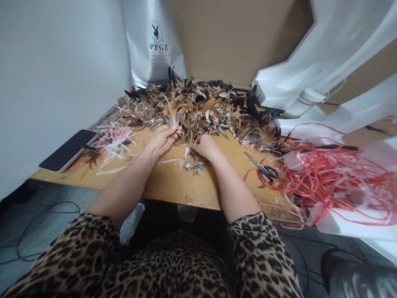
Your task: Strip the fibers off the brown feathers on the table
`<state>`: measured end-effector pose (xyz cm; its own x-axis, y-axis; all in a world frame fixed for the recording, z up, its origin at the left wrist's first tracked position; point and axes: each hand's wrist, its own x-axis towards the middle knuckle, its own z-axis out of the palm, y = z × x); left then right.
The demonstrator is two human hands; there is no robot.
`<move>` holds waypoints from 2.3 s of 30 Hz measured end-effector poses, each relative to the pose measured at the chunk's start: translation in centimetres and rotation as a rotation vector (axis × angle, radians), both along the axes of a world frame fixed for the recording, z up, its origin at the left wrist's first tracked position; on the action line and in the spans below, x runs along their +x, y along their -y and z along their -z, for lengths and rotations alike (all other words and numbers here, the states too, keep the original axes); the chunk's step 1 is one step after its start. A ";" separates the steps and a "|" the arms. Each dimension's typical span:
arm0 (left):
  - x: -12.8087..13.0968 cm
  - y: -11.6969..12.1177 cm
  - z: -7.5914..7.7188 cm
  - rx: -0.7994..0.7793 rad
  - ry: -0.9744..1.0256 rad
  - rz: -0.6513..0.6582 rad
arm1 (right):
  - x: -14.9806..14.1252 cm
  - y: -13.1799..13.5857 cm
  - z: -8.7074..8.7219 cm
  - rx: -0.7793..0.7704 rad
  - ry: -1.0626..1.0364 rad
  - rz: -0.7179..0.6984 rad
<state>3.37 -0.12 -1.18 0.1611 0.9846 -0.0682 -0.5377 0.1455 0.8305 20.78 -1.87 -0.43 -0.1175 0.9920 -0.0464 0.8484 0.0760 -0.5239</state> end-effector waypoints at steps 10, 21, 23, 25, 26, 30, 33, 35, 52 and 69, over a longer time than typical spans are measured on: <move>-0.1 0.0 0.2 0.006 0.028 0.042 | -0.9 -0.7 2.2 -0.069 -0.177 -0.015; -0.3 -0.1 0.3 -0.005 0.029 0.056 | 0.4 0.0 -0.8 0.132 -0.727 0.078; -0.2 0.0 0.3 -0.006 0.034 0.086 | 0.3 0.0 -0.9 0.202 -0.815 0.079; -0.1 0.1 0.2 -0.025 0.039 0.115 | 0.0 0.0 -0.9 0.258 -0.857 0.078; -0.1 0.2 0.2 -0.041 0.039 0.127 | -0.2 0.0 -0.8 0.277 -0.859 0.082; 0.3 0.6 0.0 -0.086 0.009 0.190 | -0.9 -0.2 -0.2 0.306 -0.825 0.122; 0.4 0.6 0.1 -0.096 -0.009 0.239 | -1.2 -0.1 0.0 0.299 -0.843 0.111; 0.3 0.6 0.1 -0.103 -0.007 0.237 | -1.2 0.1 -0.3 0.259 -0.872 0.088; -0.3 -0.2 0.0 -0.101 0.050 0.053 | 0.6 -0.9 1.0 0.144 -0.429 0.111; -0.5 -0.4 0.6 -0.081 0.032 0.106 | -0.6 -1.5 1.5 0.126 -0.447 0.179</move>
